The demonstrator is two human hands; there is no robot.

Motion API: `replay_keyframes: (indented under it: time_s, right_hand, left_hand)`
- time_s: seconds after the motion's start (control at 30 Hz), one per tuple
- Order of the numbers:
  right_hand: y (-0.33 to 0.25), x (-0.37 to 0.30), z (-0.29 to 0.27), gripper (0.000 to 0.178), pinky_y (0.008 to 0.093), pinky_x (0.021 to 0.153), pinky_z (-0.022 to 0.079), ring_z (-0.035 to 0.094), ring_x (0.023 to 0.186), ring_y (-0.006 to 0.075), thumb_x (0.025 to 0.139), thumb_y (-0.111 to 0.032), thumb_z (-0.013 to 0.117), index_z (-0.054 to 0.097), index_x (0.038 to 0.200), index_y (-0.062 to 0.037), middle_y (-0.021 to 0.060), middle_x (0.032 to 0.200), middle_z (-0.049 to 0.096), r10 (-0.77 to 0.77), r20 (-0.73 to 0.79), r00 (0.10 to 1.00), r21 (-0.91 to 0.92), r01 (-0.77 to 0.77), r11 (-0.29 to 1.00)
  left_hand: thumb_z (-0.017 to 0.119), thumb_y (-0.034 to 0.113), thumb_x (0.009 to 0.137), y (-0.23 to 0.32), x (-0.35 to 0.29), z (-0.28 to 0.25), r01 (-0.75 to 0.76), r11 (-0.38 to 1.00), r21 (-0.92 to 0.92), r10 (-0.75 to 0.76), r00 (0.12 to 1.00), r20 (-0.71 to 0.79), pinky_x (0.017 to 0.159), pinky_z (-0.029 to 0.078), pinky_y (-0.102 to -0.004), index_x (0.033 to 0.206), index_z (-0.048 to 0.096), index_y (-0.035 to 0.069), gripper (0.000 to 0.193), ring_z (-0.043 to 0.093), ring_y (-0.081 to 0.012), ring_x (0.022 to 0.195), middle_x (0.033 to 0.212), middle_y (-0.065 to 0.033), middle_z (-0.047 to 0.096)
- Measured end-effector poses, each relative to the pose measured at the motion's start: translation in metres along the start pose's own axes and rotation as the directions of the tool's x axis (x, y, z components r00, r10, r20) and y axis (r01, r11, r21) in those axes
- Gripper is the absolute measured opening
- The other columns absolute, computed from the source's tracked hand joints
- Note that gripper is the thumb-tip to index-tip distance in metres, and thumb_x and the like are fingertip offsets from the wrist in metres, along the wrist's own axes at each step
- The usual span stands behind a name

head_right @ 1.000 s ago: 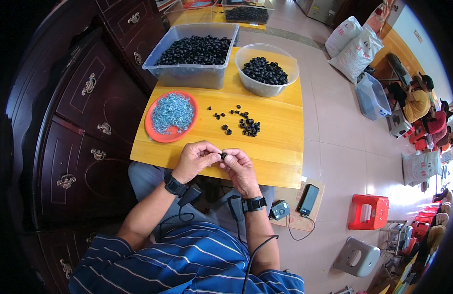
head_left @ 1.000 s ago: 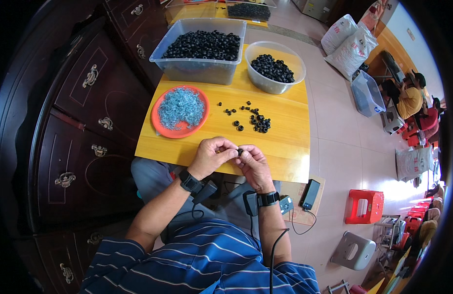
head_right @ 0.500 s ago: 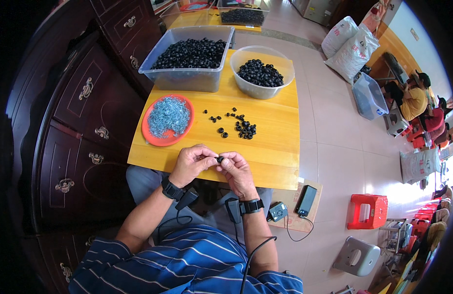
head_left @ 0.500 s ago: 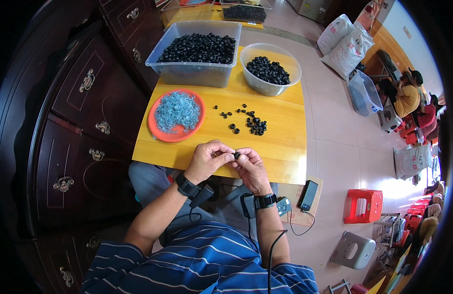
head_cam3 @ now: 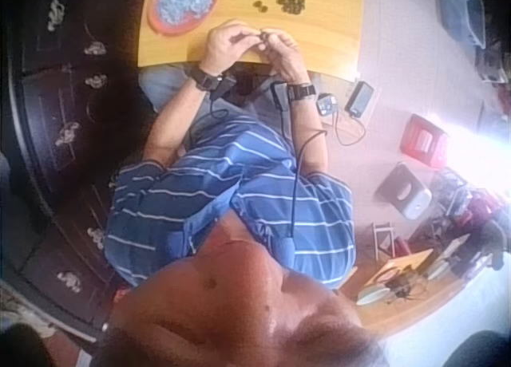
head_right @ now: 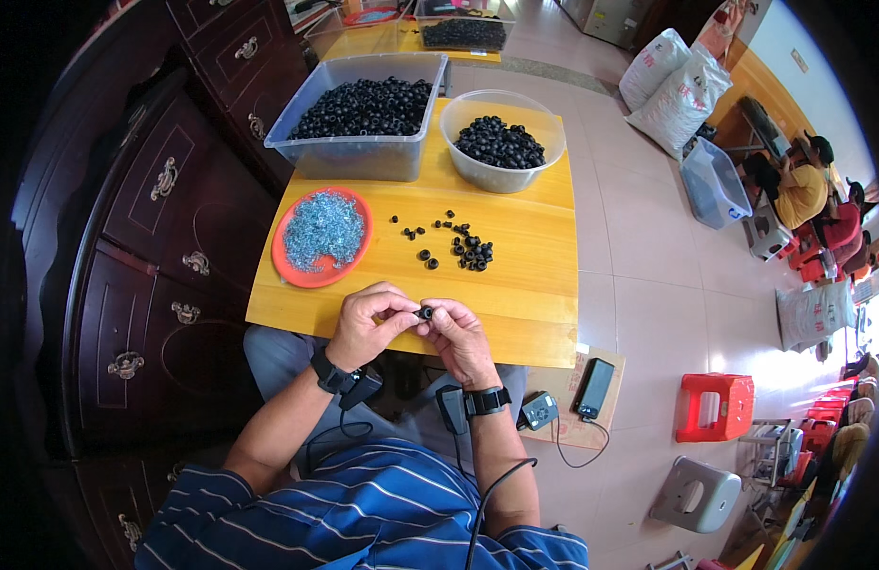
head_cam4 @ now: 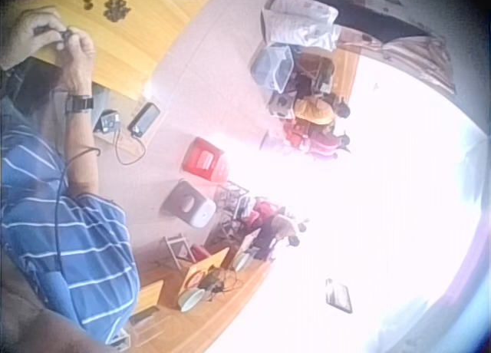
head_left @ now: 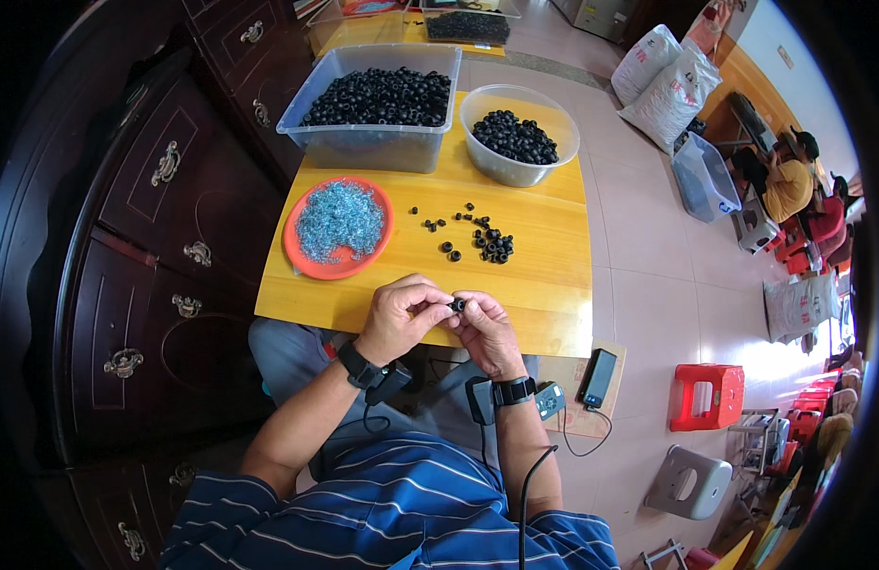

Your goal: Assembling small black plastic components by hand at a workbench using a manual foot-pedal fixture.

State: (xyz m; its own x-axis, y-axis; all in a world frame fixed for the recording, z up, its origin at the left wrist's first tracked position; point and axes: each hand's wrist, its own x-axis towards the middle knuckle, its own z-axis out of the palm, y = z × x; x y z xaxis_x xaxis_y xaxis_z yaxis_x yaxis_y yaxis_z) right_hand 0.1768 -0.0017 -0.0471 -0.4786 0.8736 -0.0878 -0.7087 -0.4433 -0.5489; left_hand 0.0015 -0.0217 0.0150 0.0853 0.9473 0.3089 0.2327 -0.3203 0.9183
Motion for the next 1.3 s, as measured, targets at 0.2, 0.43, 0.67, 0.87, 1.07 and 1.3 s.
replay_keyframes:
  time_s: [0.2,0.43,0.67,0.87,1.07,1.3]
  right_hand:
    - [0.0,0.0,-0.002,0.021,0.0293,0.081,0.055,0.065,0.084,0.0162,0.097,-0.013,0.059,0.063,0.113,0.0001,0.0086,0.096,0.067,0.023,-0.014,1.0,0.001,-0.023,1.0]
    - [-0.003,0.001,0.001,0.02,0.0319,0.085,0.055,0.063,0.084,0.015,0.097,-0.013,0.059,0.063,0.112,-0.0013,0.0072,0.095,0.066,0.041,0.001,0.999,0.014,-0.041,0.999]
    - [-0.001,0.001,0.003,0.017,0.0307,0.083,0.055,0.063,0.083,0.0137,0.096,-0.011,0.06,0.062,0.111,-0.0029,0.0054,0.094,0.065,0.006,-0.016,1.0,0.023,-0.006,1.0]
    - [-0.001,0.002,0.005,0.012,0.0295,0.08,0.055,0.062,0.08,0.0128,0.095,-0.009,0.061,0.061,0.106,-0.0033,0.0045,0.093,0.065,-0.023,-0.035,0.999,0.01,0.023,1.0]
    - [-0.007,0.001,0.002,0.012,0.0265,0.077,0.054,0.061,0.078,0.0116,0.094,-0.011,0.063,0.06,0.104,-0.004,0.0042,0.092,0.065,0.031,0.012,0.999,-0.031,-0.031,0.999]
    - [-0.015,0.0,0.003,0.018,0.0214,0.068,0.05,0.059,0.072,0.0085,0.091,-0.013,0.068,0.054,0.101,-0.0082,0.0009,0.085,0.062,0.145,0.089,0.985,-0.117,-0.135,0.984]
  left_hand:
    - [0.072,-0.007,0.078,0.006,0.001,0.003,-0.038,0.999,0.034,0.039,0.999,-0.031,0.059,0.048,-0.0231,0.088,0.068,-0.001,0.012,0.06,-0.0107,0.067,0.08,-0.0059,0.064]
    - [0.073,-0.006,0.077,0.001,0.0,0.003,-0.037,0.998,0.044,0.039,0.998,-0.039,0.059,0.048,-0.0227,0.088,0.069,-0.001,0.012,0.06,-0.01,0.067,0.08,-0.0051,0.064]
    - [0.073,-0.004,0.078,0.001,0.0,0.002,-0.034,0.995,0.091,0.038,0.998,-0.042,0.057,0.049,-0.0248,0.087,0.069,0.0,0.01,0.062,-0.0117,0.064,0.079,-0.0056,0.064]
    - [0.074,-0.004,0.077,0.004,0.001,0.002,-0.068,0.987,0.148,0.075,0.996,-0.044,0.057,0.047,-0.0229,0.085,0.069,0.001,0.01,0.058,-0.0101,0.063,0.079,-0.0048,0.064]
    - [0.075,-0.001,0.077,0.0,0.004,-0.01,0.225,0.971,-0.08,-0.21,0.964,0.165,0.059,0.046,-0.0217,0.098,0.069,0.003,0.022,0.057,-0.0069,0.068,0.081,0.0001,0.062]
    - [0.077,0.006,0.078,0.008,0.013,-0.025,0.136,0.991,-0.019,-0.115,0.894,0.433,0.064,0.044,-0.0232,0.111,0.069,0.007,0.034,0.053,-0.0064,0.072,0.087,0.0019,0.059]
